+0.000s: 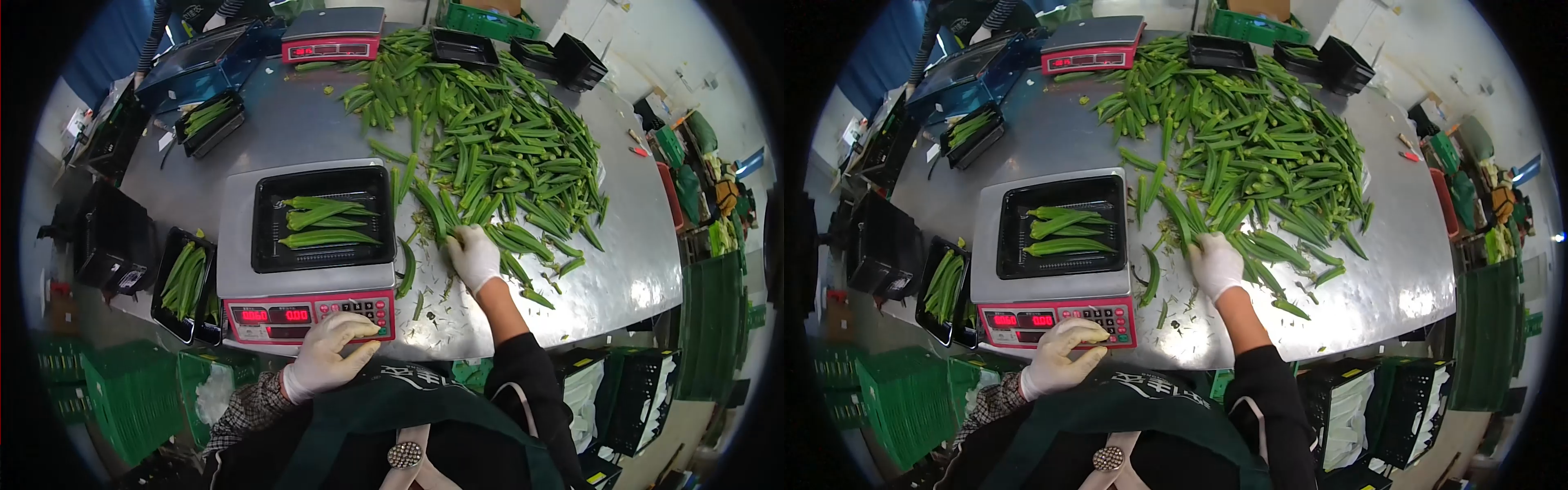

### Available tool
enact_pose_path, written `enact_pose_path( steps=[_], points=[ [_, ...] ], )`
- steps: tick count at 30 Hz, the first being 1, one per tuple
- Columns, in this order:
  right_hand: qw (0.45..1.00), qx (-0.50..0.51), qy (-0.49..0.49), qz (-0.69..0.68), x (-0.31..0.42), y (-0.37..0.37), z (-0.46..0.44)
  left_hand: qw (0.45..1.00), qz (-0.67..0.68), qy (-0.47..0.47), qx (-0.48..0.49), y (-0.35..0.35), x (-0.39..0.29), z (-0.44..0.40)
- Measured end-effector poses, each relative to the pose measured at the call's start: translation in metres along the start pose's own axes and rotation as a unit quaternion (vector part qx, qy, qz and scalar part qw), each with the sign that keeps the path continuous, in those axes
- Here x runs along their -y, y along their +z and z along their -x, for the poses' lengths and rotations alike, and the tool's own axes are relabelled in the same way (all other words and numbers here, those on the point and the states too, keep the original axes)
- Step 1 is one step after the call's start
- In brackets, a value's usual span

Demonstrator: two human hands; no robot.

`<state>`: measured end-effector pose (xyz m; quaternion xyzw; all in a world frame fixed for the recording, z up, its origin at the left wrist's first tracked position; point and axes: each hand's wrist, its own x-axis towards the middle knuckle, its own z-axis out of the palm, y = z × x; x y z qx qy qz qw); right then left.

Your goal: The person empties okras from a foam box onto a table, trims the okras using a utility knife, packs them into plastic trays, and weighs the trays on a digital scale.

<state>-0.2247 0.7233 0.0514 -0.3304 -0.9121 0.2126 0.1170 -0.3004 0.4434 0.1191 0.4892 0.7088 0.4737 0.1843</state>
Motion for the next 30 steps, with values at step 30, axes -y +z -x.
enact_pose_path(
  steps=[30],
  points=[
    [0.903, 0.113, -0.309, -0.275, 0.155, -0.058, 0.036, 0.888, 0.377, -0.2, -0.171, -0.14, 0.011, 0.082]
  ],
)
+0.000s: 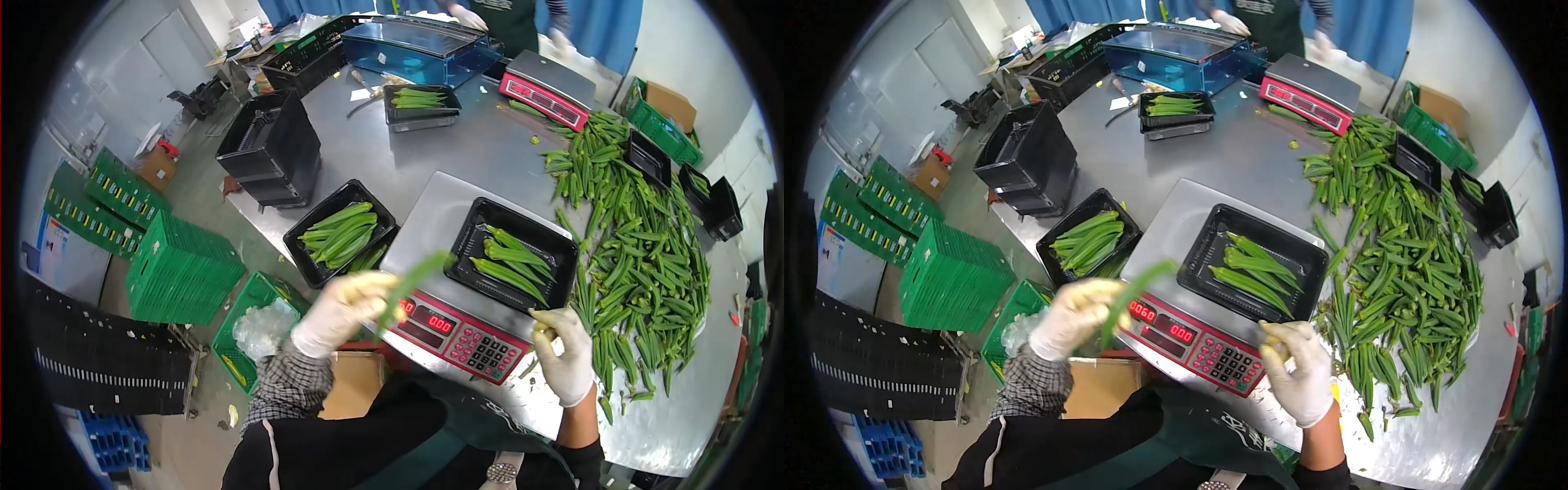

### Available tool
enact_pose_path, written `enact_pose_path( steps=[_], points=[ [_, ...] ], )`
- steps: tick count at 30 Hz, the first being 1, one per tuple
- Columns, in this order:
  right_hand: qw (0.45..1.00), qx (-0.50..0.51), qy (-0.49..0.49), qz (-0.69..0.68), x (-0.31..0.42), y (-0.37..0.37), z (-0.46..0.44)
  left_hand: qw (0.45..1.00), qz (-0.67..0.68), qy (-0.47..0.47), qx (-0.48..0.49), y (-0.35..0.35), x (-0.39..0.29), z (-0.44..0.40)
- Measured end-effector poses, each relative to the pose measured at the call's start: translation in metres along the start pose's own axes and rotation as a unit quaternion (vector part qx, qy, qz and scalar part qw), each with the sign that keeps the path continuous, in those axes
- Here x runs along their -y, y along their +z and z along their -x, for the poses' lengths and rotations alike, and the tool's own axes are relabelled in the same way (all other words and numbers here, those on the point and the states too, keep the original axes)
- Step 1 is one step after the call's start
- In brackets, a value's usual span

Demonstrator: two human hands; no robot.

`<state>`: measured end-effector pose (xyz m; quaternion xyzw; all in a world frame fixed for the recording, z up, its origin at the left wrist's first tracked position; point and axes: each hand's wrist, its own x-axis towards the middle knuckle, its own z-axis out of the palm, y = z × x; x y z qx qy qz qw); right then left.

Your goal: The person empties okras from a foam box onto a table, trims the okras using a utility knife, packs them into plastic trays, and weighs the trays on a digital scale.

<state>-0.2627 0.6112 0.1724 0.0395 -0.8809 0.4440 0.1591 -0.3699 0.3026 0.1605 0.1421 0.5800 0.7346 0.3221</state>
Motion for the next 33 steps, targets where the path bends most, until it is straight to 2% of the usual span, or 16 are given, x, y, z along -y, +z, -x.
enact_pose_path(
  steps=[2, 3, 4, 5, 6, 8, 11, 12, 14, 15, 16, 22, 23, 27, 31, 33],
  points=[
    [0.999, 0.001, 0.028, 0.019, -0.003, -0.006, 0.005, 0.972, -0.137, 0.089, -0.171, -0.034, 0.003, 0.0],
    [0.999, -0.003, 0.037, 0.02, -0.01, -0.006, 0.01, 0.925, -0.295, 0.089, -0.222, -0.045, -0.002, -0.003],
    [0.999, -0.002, 0.053, 0.01, -0.015, -0.004, 0.015, 0.851, -0.444, 0.084, -0.269, -0.055, -0.008, -0.007],
    [0.998, 0.002, 0.07, 0.0, -0.019, -0.002, 0.02, 0.829, -0.462, 0.168, -0.266, -0.073, 0.002, -0.019],
    [0.996, 0.004, 0.087, -0.009, -0.022, -0.001, 0.024, 0.726, -0.615, 0.216, -0.218, -0.095, 0.004, -0.028],
    [0.995, 0.01, 0.095, -0.002, -0.025, -0.002, 0.029, 0.672, -0.705, 0.162, -0.158, -0.112, 0.005, -0.036],
    [0.989, -0.003, 0.145, 0.015, -0.035, -0.011, 0.042, 0.695, -0.667, 0.166, -0.211, -0.119, 0.0, -0.032],
    [0.99, -0.02, 0.139, 0.024, -0.041, -0.013, 0.047, 0.719, -0.616, 0.204, -0.251, -0.117, -0.008, -0.026],
    [0.986, -0.03, 0.159, 0.031, -0.044, -0.021, 0.053, 0.709, -0.553, 0.251, -0.357, -0.123, -0.016, -0.015],
    [0.979, -0.045, 0.199, 0.014, -0.045, -0.022, 0.057, 0.676, -0.573, 0.252, -0.39, -0.127, -0.019, -0.009],
    [0.977, -0.049, 0.208, 0.016, -0.047, -0.023, 0.061, 0.679, -0.561, 0.251, -0.402, -0.135, -0.019, -0.004],
    [0.959, -0.058, 0.277, -0.004, -0.06, -0.031, 0.077, 0.701, -0.499, 0.192, -0.472, -0.145, -0.01, 0.022],
    [0.968, -0.031, 0.248, 0.013, -0.067, -0.034, 0.081, 0.71, -0.476, 0.183, -0.486, -0.15, -0.002, 0.024],
    [0.964, -0.045, 0.263, 0.001, -0.078, -0.038, 0.087, 0.722, -0.443, 0.123, -0.517, -0.153, 0.02, 0.033],
    [0.96, -0.019, 0.278, -0.004, -0.085, -0.043, 0.086, 0.805, -0.268, 0.06, -0.526, -0.16, 0.037, 0.043],
    [0.958, -0.014, 0.285, -0.003, -0.087, -0.043, 0.084, 0.821, -0.202, 0.052, -0.531, -0.159, 0.039, 0.046]
  ],
)
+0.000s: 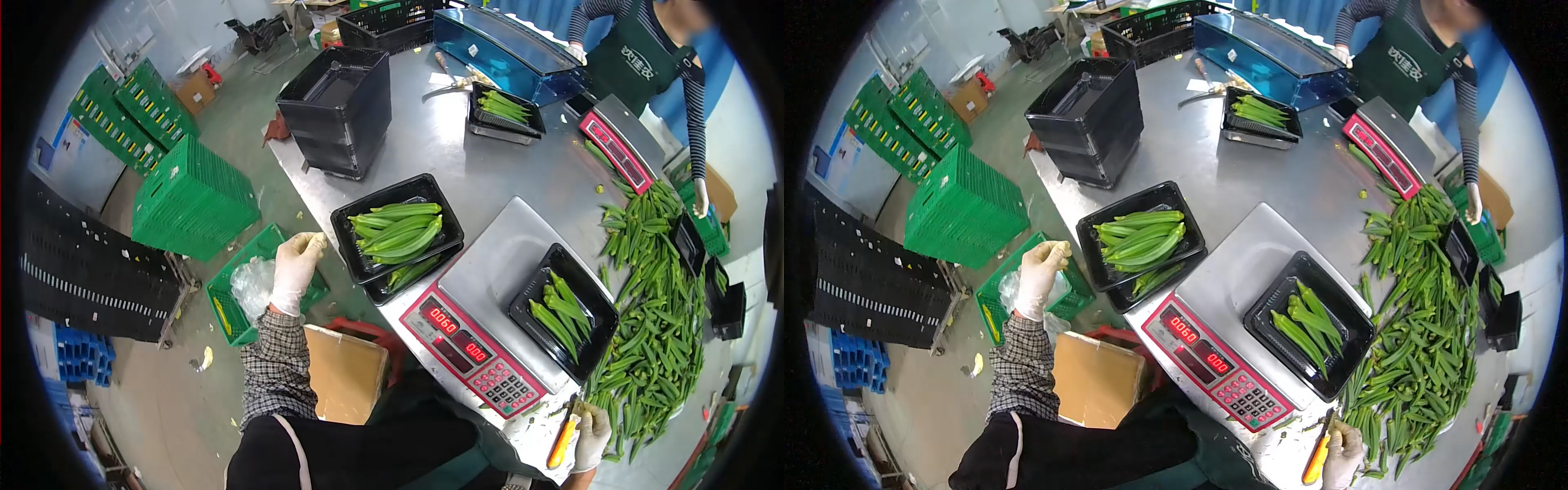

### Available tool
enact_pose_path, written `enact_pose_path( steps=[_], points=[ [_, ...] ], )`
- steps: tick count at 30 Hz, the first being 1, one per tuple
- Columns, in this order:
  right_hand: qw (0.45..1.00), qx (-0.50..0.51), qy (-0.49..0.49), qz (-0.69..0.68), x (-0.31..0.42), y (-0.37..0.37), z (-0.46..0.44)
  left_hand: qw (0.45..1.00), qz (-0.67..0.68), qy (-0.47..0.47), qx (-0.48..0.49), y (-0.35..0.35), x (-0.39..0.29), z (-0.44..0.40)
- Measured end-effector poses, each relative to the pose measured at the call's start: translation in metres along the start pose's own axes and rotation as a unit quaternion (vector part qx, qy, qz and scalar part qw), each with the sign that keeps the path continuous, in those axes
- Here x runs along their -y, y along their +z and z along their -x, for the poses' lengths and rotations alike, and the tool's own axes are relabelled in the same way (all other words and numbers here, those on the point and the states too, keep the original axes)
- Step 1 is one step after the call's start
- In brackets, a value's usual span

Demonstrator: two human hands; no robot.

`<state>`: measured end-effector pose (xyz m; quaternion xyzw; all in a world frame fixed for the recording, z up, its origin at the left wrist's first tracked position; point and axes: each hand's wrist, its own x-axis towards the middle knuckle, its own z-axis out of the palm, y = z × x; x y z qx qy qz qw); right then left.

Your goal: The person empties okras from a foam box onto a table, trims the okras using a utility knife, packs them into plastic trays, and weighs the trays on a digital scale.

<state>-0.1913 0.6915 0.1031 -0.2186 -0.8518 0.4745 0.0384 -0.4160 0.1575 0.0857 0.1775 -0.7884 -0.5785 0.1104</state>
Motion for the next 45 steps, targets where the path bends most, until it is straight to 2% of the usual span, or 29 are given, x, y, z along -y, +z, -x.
enact_pose_path(
  steps=[1, 4, 8, 12, 14, 16, 18, 19, 20, 21, 22, 23, 27, 33, 38, 40, 42, 44, 45],
  points=[
    [1.0, 0.002, 0.004, 0.0, 0.001, 0.0, -0.001, 0.999, 0.026, -0.021, 0.001, -0.001, 0.001, 0.001],
    [1.0, 0.008, -0.006, 0.014, 0.008, 0.0, -0.002, 1.0, 0.021, 0.001, -0.02, 0.001, -0.004, 0.003],
    [0.997, 0.004, -0.024, 0.07, 0.034, 0.001, -0.001, 0.997, -0.004, 0.073, -0.038, 0.009, -0.016, 0.006],
    [0.974, 0.034, -0.165, 0.155, 0.091, -0.001, -0.01, 0.992, 0.017, 0.124, -0.031, 0.029, -0.049, 0.019],
    [0.966, 0.065, -0.209, 0.135, 0.14, 0.004, -0.009, 0.986, 0.042, 0.164, -0.009, 0.041, -0.063, 0.031],
    [0.92, 0.131, -0.328, 0.17, 0.184, 0.003, -0.006, 0.979, 0.042, 0.199, 0.029, 0.057, -0.077, 0.052],
    [0.891, 0.221, -0.373, 0.134, 0.239, 0.014, 0.004, 0.969, 0.041, 0.23, 0.085, 0.082, -0.094, 0.083],
    [0.856, 0.211, -0.444, 0.16, 0.251, 0.013, 0.02, 0.969, 0.055, 0.203, 0.131, 0.094, -0.096, 0.098],
    [0.816, 0.193, -0.513, 0.183, 0.262, 0.012, 0.037, 0.957, 0.07, 0.218, 0.178, 0.107, -0.101, 0.117],
    [0.794, 0.16, -0.541, 0.224, 0.271, 0.011, 0.055, 0.946, 0.039, 0.232, 0.224, 0.118, -0.104, 0.134],
    [0.773, 0.139, -0.565, 0.252, 0.276, 0.014, 0.065, 0.936, 0.078, 0.224, 0.26, 0.133, -0.106, 0.151],
    [0.764, 0.128, -0.572, 0.27, 0.278, 0.015, 0.073, 0.927, 0.11, 0.216, 0.286, 0.146, -0.107, 0.167],
    [0.75, 0.107, -0.583, 0.293, 0.268, 0.022, 0.095, 0.888, 0.083, 0.243, 0.382, 0.181, -0.125, 0.221],
    [0.751, 0.079, -0.577, 0.312, 0.252, 0.016, 0.092, 0.796, 0.067, 0.321, 0.509, 0.232, -0.14, 0.279],
    [0.77, 0.075, -0.553, 0.308, 0.231, -0.008, 0.081, 0.746, 0.037, 0.31, 0.588, 0.274, -0.152, 0.329],
    [0.794, 0.075, -0.521, 0.305, 0.213, -0.027, 0.068, 0.726, 0.024, 0.32, 0.609, 0.289, -0.151, 0.342],
    [0.847, 0.074, -0.448, 0.276, 0.174, -0.056, 0.048, 0.711, 0.026, 0.303, 0.633, 0.303, -0.158, 0.352],
    [0.91, 0.087, -0.364, 0.178, 0.09, -0.125, 0.012, 0.701, -0.035, 0.299, 0.646, 0.311, -0.163, 0.356],
    [0.913, 0.11, -0.323, 0.224, 0.052, -0.149, -0.006, 0.695, -0.073, 0.285, 0.656, 0.313, -0.167, 0.354]
  ],
)
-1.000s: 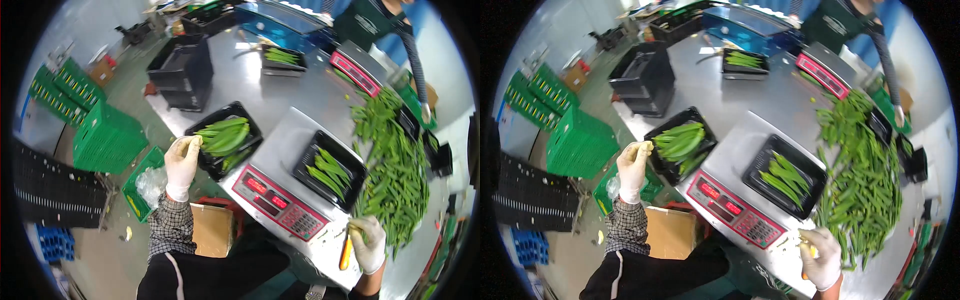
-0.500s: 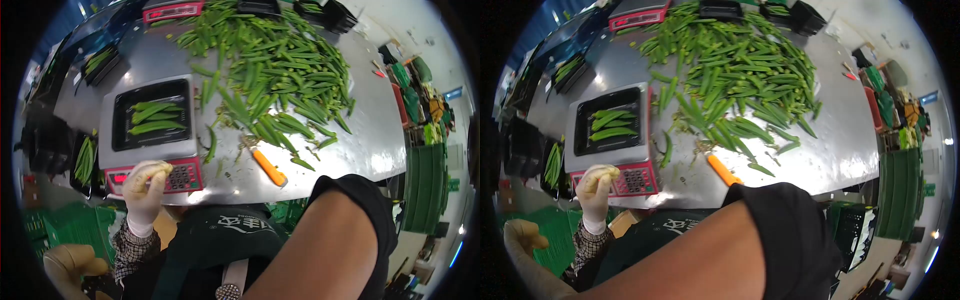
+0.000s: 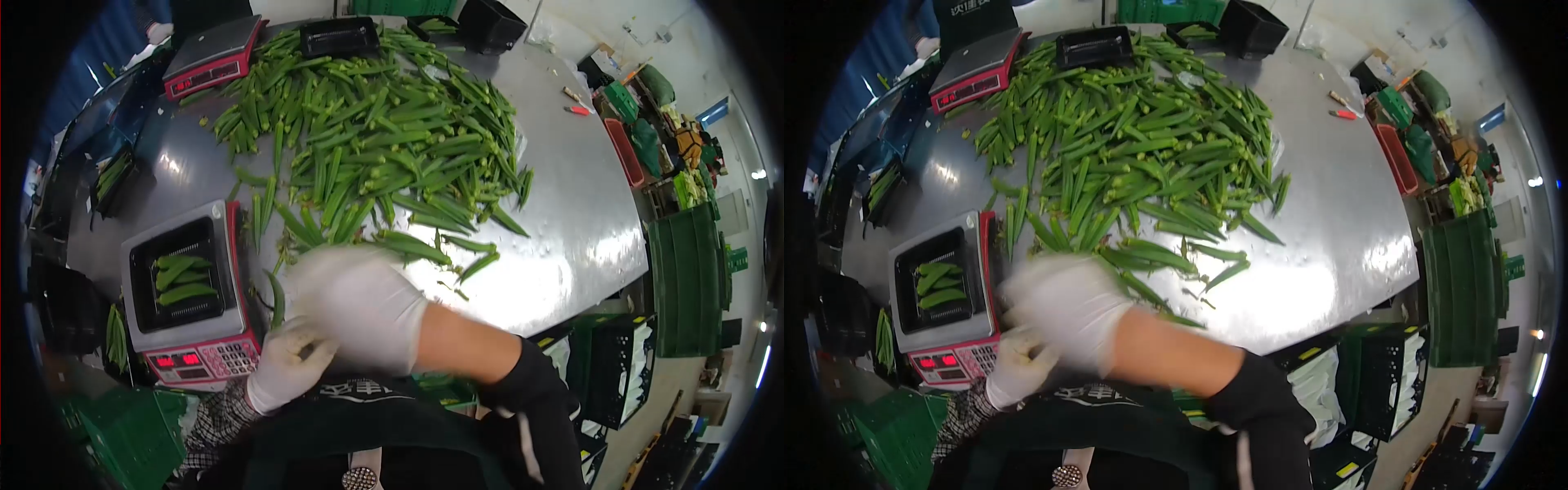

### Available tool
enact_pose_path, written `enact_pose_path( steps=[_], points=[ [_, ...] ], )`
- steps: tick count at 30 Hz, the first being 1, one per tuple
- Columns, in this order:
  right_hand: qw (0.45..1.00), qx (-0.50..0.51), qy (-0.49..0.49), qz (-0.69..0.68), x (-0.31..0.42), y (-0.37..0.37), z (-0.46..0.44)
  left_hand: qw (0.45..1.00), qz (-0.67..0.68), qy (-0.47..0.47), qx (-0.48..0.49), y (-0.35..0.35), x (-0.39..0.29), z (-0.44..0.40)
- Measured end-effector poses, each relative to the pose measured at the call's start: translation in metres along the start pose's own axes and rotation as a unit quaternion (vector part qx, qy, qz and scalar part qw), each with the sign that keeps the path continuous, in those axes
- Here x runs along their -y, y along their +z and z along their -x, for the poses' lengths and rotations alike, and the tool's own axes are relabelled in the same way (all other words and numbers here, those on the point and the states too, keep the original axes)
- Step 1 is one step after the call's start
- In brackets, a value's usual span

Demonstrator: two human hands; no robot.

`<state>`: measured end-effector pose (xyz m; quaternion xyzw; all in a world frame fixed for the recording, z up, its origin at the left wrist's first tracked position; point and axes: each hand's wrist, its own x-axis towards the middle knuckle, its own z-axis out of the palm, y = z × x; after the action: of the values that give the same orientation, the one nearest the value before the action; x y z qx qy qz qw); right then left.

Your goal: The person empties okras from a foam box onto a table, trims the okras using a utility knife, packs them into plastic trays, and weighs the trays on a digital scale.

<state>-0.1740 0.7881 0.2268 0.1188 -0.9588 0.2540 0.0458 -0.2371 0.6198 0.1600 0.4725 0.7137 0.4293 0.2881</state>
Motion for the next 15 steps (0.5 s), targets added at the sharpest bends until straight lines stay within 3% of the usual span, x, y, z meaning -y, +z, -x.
enact_pose_path(
  steps=[1, 2, 3, 7, 9, 12, 15],
  points=[
    [0.977, -0.023, 0.203, 0.057, -0.063, 0.037, 0.02, 0.996, 0.081, 0.017, -0.027, 0.008, 0.01, -0.004],
    [0.939, -0.047, 0.333, 0.074, -0.102, 0.036, 0.043, 0.996, 0.086, 0.008, -0.027, 0.01, 0.014, -0.009],
    [0.932, -0.121, 0.329, 0.093, -0.14, 0.038, 0.068, 0.995, 0.091, -0.001, -0.027, 0.011, 0.016, -0.013],
    [0.859, -0.198, 0.43, 0.197, -0.255, -0.002, 0.116, 0.991, 0.129, -0.04, -0.019, 0.024, 0.03, -0.027],
    [0.834, -0.268, 0.415, 0.245, -0.299, -0.015, 0.123, 0.991, 0.122, -0.044, -0.011, 0.029, 0.033, -0.034],
    [0.817, -0.316, 0.472, 0.105, -0.358, -0.021, 0.126, 0.989, 0.132, -0.068, -0.003, 0.03, 0.03, -0.045],
    [0.807, -0.327, 0.489, 0.059, -0.395, -0.008, 0.12, 0.989, 0.123, -0.084, -0.007, 0.025, 0.035, -0.048]
  ],
)
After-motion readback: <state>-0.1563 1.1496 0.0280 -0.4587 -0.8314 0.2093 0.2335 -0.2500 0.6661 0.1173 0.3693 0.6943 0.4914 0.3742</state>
